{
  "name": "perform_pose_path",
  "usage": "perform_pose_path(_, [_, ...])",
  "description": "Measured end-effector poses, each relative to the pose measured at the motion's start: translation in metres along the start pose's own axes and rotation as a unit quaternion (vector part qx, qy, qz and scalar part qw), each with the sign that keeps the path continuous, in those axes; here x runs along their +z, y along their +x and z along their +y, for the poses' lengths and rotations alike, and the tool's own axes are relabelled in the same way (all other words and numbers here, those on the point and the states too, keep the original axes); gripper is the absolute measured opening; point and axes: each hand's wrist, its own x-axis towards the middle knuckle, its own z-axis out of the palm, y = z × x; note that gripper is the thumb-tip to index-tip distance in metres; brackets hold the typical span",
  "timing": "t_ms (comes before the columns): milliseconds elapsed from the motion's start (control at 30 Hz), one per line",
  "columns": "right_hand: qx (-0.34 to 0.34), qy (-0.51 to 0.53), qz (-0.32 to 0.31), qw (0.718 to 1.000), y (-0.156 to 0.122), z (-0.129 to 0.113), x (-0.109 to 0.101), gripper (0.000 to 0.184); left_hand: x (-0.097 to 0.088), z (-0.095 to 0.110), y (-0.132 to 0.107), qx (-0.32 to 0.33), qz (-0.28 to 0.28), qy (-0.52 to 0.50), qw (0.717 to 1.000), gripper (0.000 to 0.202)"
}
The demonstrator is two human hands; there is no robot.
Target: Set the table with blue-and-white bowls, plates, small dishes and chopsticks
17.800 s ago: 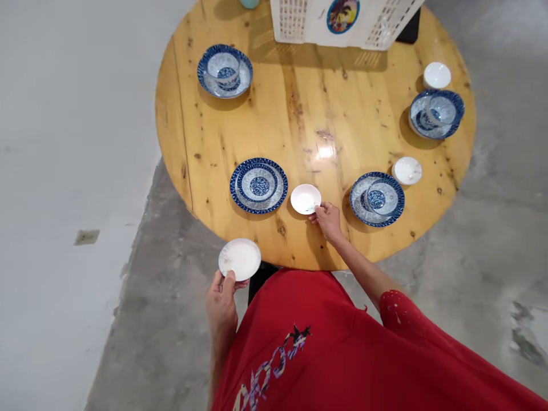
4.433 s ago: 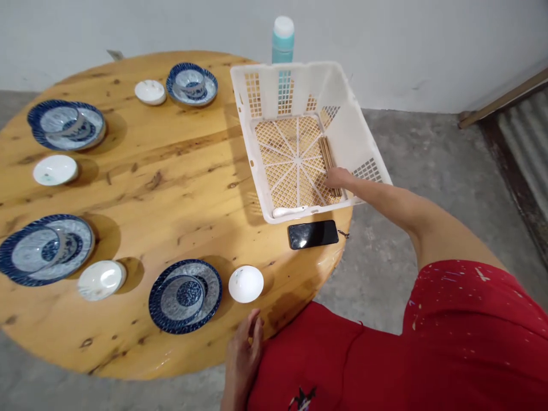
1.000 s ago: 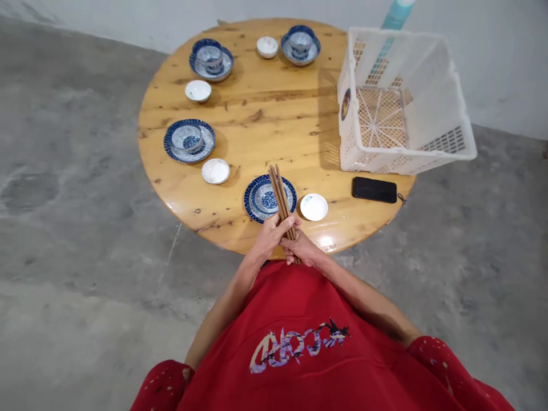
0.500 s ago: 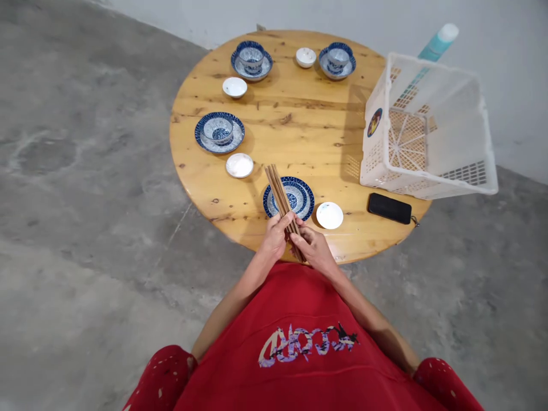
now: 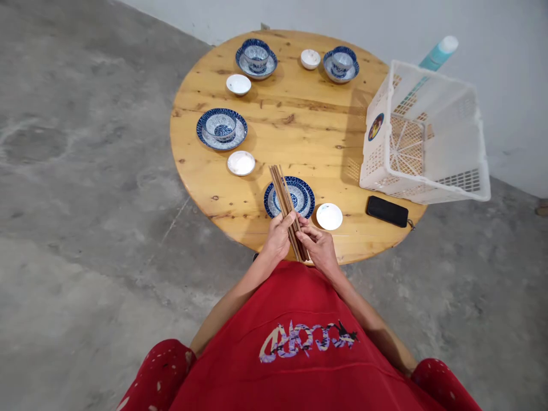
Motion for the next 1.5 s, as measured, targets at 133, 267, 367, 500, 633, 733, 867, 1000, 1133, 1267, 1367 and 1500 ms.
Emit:
perform_pose_path(133, [0.051,0.067,0.011,0.996,0.001,0.002,0.0,0.031,0.001,-0.002,0.0,-0.003,0.005,0.007,1.0,0.04])
perform_pose_path(267, [0.085,0.108,0.018,0.99,0.002,0.008,-0.001,0.033,0.0,-0.005,-0.001,-0.004,0.002,0.014,1.0,0.039])
perform_pose_path(367, [0.075,0.092,0.007,0.993,0.002,0.01,-0.002,0.031,-0.002,-0.006,0.0,-0.003,0.002,0.027,1.0,0.038])
perform_pose_path(500, [0.044,0.062,-0.001,0.997,0.002,0.011,-0.003,0.031,-0.003,-0.008,0.002,-0.005,0.003,0.031,1.0,0.038])
perform_pose_path(633, [0.015,0.013,-0.002,1.0,0.0,0.013,-0.004,0.032,-0.001,-0.009,0.003,0.007,0.013,0.005,1.0,0.037])
perform_pose_path(733, [-0.004,-0.011,0.003,1.0,-0.001,0.015,-0.004,0.031,-0.001,-0.01,0.004,0.003,0.025,0.001,1.0,0.038])
perform_pose_path(867, [-0.016,-0.024,0.021,0.999,-0.002,0.017,-0.007,0.03,-0.003,-0.011,0.008,0.007,0.057,0.006,0.998,0.037])
perform_pose_path(1000, [0.004,0.018,0.067,0.998,0.002,0.023,-0.018,0.03,-0.009,-0.01,0.011,0.035,0.076,0.01,0.996,0.035])
perform_pose_path(1133, [0.072,0.036,0.136,0.987,0.01,0.044,-0.039,0.034,-0.013,-0.006,0.01,0.046,0.071,0.039,0.996,0.034])
perform_pose_path(1267, [0.083,-0.078,0.178,0.977,0.018,0.067,-0.064,0.026,-0.012,-0.006,0.007,0.048,0.069,0.059,0.995,0.034])
perform_pose_path(1367, [0.078,-0.177,0.194,0.962,0.021,0.077,-0.076,0.02,-0.009,-0.009,0.005,0.042,0.063,0.07,0.995,0.033])
perform_pose_path(1500, [0.113,-0.112,0.195,0.968,0.02,0.087,-0.077,0.021,-0.005,-0.012,0.002,0.038,0.052,0.086,0.994,0.032])
